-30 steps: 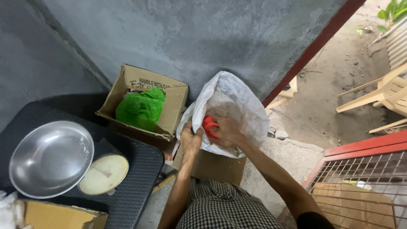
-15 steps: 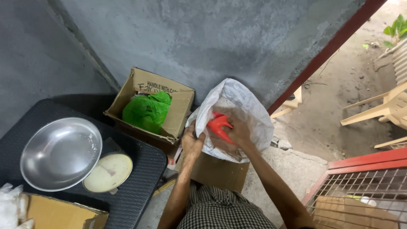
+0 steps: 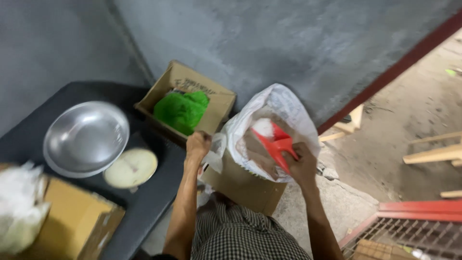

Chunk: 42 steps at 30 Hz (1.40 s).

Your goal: Measure flour from large sacks into smaller plastic bags using a scoop and a scale.

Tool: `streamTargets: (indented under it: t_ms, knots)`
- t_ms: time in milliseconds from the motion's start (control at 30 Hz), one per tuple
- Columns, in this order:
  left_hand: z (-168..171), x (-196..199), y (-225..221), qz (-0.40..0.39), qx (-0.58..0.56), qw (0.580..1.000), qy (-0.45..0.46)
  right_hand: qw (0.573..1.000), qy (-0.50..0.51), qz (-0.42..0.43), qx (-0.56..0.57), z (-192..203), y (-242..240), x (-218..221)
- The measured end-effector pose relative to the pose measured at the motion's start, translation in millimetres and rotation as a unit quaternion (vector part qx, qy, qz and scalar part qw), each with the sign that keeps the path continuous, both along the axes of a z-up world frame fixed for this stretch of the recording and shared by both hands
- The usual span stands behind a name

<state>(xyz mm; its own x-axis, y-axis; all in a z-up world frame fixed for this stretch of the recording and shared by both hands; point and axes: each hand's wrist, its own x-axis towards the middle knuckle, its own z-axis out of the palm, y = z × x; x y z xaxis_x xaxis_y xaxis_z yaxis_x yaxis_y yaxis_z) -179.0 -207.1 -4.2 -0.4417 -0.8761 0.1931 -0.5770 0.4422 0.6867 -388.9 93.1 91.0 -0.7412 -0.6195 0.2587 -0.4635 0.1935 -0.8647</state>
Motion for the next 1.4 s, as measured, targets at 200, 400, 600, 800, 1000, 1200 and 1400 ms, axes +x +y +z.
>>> streamTargets:
  t_ms: [200,400,600,800,1000,1200,1400]
  knots:
    - [44.7,16.1,20.0,0.064,0.089,0.986,0.126,1.0,-0.004,0.007,-0.029,38.8,19.9,7.2]
    - [100.9,37.3,53.4,0.133,0.139,0.958,0.211,0.997,-0.029,0.071,-0.021,77.6,25.3,28.6]
    - [89.0,36.9,72.1,0.105,0.178,0.928,0.309,0.958,-0.125,0.244,-0.087,57.9,15.0,46.7]
    - [91.2,53.1,77.3,0.031,0.181,0.912,0.366,0.973,-0.103,0.205,0.002,49.3,-14.9,98.1]
    - [144.3,113.7,75.3,-0.062,0.073,0.949,0.301,0.964,-0.147,0.219,-0.027,48.6,-67.5,153.6]
    - [214.2,193.3,50.5,-0.068,0.005,0.947,0.315,0.958,-0.159,0.235,-0.046,95.1,-146.6,204.1]
    - [256.4,269.2,16.0,0.037,-0.115,0.935,0.333,0.915,-0.113,0.323,-0.215,142.6,-223.6,279.9]
